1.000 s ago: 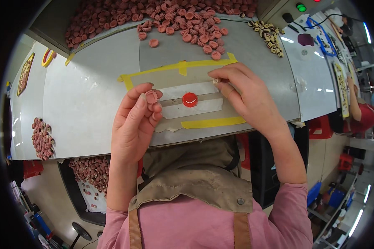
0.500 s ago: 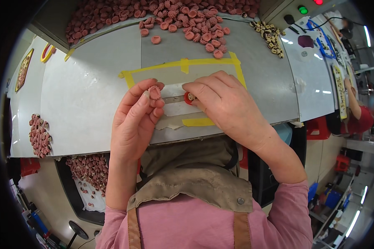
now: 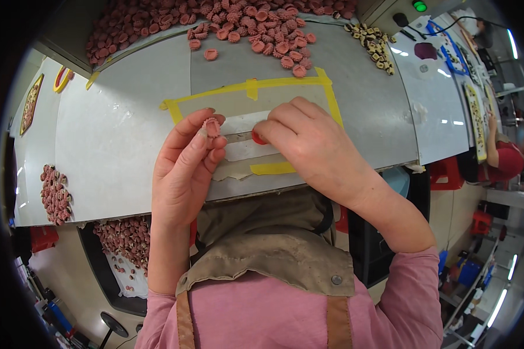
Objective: The person assembles small plastic parts by hand at a workbench, using glue to join them together.
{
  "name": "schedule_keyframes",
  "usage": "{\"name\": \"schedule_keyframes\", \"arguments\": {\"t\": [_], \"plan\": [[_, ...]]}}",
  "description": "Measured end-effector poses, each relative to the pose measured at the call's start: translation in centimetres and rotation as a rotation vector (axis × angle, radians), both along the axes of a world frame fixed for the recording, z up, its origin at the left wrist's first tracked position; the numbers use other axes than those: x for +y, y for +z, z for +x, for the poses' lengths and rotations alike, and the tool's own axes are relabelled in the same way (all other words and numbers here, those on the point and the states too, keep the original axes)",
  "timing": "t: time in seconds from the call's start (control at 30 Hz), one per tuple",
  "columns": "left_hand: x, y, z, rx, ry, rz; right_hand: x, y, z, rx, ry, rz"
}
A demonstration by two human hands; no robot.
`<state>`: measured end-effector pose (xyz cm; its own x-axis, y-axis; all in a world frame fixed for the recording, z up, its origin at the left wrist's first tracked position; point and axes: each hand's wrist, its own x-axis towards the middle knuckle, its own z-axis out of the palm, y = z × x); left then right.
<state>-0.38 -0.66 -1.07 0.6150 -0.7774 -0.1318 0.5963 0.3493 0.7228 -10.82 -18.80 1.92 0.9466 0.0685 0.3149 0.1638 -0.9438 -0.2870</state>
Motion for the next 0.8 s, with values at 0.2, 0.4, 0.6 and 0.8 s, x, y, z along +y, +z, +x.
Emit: {"name": "schedule_keyframes", "arguments": {"t": [0.2, 0.4, 0.6, 0.8], "plan": [[-0.1, 0.1, -0.2, -0.108, -0.014, 0.043, -0.1, -0.6, 0.2, -0.043, -0.039, -0.018], [-0.1, 0.3, -0.5, -0.134, -0.001, 0.097, 0.3, -0.4, -0.8, 0.021, -0.124, 0.489], [-0.3, 0.6, -0.8, -0.165, -0.044, 0.115, 2.3, -0.6, -1.1, -0.014, -0.111, 1.201], [-0.6, 0.3, -0.8, -0.171, -0.063, 0.079, 2.7, -0.9, -0.2, -0.076, -0.093, 0.97]]}}
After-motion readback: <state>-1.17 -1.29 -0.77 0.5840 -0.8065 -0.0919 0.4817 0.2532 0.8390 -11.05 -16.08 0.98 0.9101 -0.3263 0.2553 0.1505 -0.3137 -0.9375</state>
